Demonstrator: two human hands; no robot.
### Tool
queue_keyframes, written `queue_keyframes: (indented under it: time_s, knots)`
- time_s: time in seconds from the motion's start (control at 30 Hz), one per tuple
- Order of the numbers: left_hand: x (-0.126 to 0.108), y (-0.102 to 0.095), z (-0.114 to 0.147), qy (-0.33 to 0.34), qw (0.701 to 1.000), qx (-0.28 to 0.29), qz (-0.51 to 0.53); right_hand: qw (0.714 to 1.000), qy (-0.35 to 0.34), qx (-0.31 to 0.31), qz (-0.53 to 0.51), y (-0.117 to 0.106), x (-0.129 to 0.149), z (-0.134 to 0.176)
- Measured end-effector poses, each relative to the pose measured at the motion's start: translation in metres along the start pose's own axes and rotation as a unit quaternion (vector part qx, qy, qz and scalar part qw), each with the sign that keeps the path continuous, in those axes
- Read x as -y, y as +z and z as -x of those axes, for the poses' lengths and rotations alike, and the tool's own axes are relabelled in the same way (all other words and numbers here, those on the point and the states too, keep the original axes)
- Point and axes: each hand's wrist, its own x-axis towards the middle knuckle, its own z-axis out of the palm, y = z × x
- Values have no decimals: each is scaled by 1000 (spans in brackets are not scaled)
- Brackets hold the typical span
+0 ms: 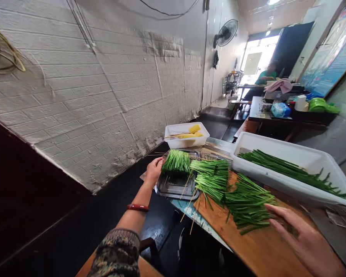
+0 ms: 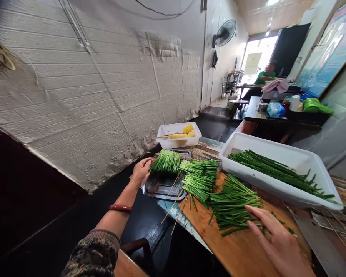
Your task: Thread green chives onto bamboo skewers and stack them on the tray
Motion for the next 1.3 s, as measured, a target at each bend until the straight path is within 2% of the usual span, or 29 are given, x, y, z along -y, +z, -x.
queue_keyframes:
  time_s: [0.03, 0.1, 0.17, 0.27, 0.37, 0.5, 0.57, 0.67, 0.83, 1.03, 1.17, 1.3]
  knots:
    - [5, -1, 5, -9, 1000, -17, 4, 1000, -7, 5, -6, 0, 11, -16]
    - [15, -2, 16, -24, 999, -44, 7, 996, -55, 59, -31, 6, 35, -54]
    - [24, -1, 26, -32, 998, -61, 4, 990, -106, 86, -48, 22, 59, -98]
    - [31, 2, 38, -30, 997, -71, -6, 979, -158, 125, -34, 67, 85, -161]
    - [34, 6, 45, -26, 997, -71, -15, 970, -157, 177, 55, 124, 102, -212]
    - [34, 8, 50, -31, 997, -66, -25, 967, -137, 186, 105, 186, 115, -254]
    - [34, 7, 51, -37, 997, -53, -40, 966, -125, 189, 125, 206, 118, -267]
    - [32, 6, 53, -38, 997, -36, -64, 963, -114, 198, 142, 224, 119, -279]
    - [30, 6, 54, -39, 997, -29, -67, 967, -126, 190, 113, 231, 117, -288]
    - [32, 5, 54, -39, 997, -29, -53, 975, -162, 148, 20, 217, 125, -288]
    - [33, 1, 52, -34, 999, -29, -9, 978, -177, 111, -26, 191, 137, -277]
    - [35, -4, 52, -55, 996, -19, 65, 973, -203, 91, -62, 143, 141, -247]
